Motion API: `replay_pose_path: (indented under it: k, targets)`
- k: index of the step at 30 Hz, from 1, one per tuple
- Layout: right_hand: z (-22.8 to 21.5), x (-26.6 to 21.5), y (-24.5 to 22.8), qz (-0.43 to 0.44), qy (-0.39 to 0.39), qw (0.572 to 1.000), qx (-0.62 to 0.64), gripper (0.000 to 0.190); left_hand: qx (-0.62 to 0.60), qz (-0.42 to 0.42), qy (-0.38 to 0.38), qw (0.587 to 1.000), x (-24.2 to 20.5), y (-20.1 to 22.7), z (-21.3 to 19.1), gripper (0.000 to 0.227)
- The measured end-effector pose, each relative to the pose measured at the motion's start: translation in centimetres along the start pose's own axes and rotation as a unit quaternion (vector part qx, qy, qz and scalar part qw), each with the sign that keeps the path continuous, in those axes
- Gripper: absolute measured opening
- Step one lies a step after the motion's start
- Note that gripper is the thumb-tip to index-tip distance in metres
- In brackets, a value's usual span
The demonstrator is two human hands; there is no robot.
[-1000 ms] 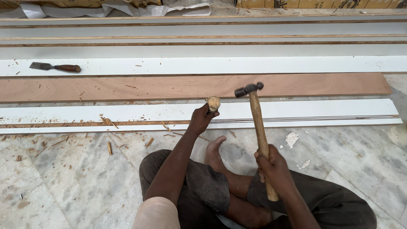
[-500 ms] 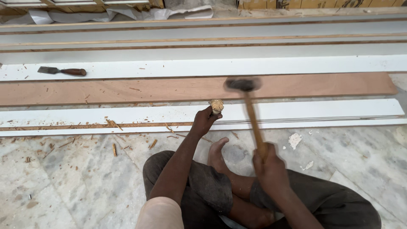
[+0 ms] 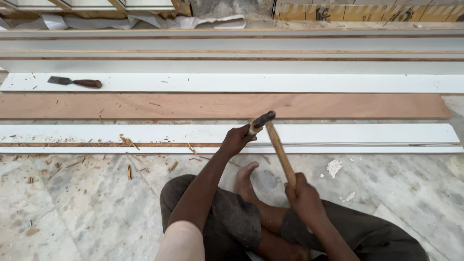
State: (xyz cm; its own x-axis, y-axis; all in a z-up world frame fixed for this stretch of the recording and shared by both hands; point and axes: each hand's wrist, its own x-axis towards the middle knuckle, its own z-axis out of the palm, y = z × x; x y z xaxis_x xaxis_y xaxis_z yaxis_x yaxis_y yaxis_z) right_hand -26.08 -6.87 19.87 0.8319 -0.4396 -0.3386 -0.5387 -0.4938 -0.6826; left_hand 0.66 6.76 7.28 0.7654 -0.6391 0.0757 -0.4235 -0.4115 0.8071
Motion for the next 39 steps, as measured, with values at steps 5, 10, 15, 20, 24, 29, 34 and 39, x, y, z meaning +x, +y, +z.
replay_pose_path:
  k: [5,10,15,20,24,29,34,39]
  targets:
    - [-2.1,-0.8,0.8,0.047,0.055,0.987,0.146,0.023,0.057,0.014,0.007,0.998,1.2,0.3,1.9,0.034]
    - [-0.4,0.1,1.7,0.091,0.05,0.977,0.186,0.025,0.138,-0.062,0.009,0.988,1.7,1.1,5.0,0.026]
    - [-2.0,0.0,3.7,0.169,0.011,0.942,0.289,0.019,0.195,-0.072,-0.018,0.978,0.7,0.4,6.6,0.017]
    - [-2.9,1.3,5.1,0.112,0.135,0.899,0.402,0.017,0.167,-0.069,-0.012,0.983,0.3,0.0,6.3,0.017]
    - [-2.7,1.1,6.4,0.171,0.144,0.886,0.406,0.018,0.228,-0.057,0.044,0.971,1.5,-1.2,4.4,0.015]
    - [-1.6,1.5,7.0,0.167,0.114,0.886,0.418,0.018,0.12,-0.096,0.118,0.981,1.8,-2.8,-3.1,0.011]
    - [-0.2,1.6,6.4,0.149,0.081,0.914,0.37,0.018,-0.06,-0.051,0.104,0.992,1.4,-0.4,-4.9,0.025]
    - [0.9,1.1,6.2,0.167,0.042,0.932,0.319,0.021,-0.127,-0.018,0.072,0.989,0.8,1.3,-2.1,0.026]
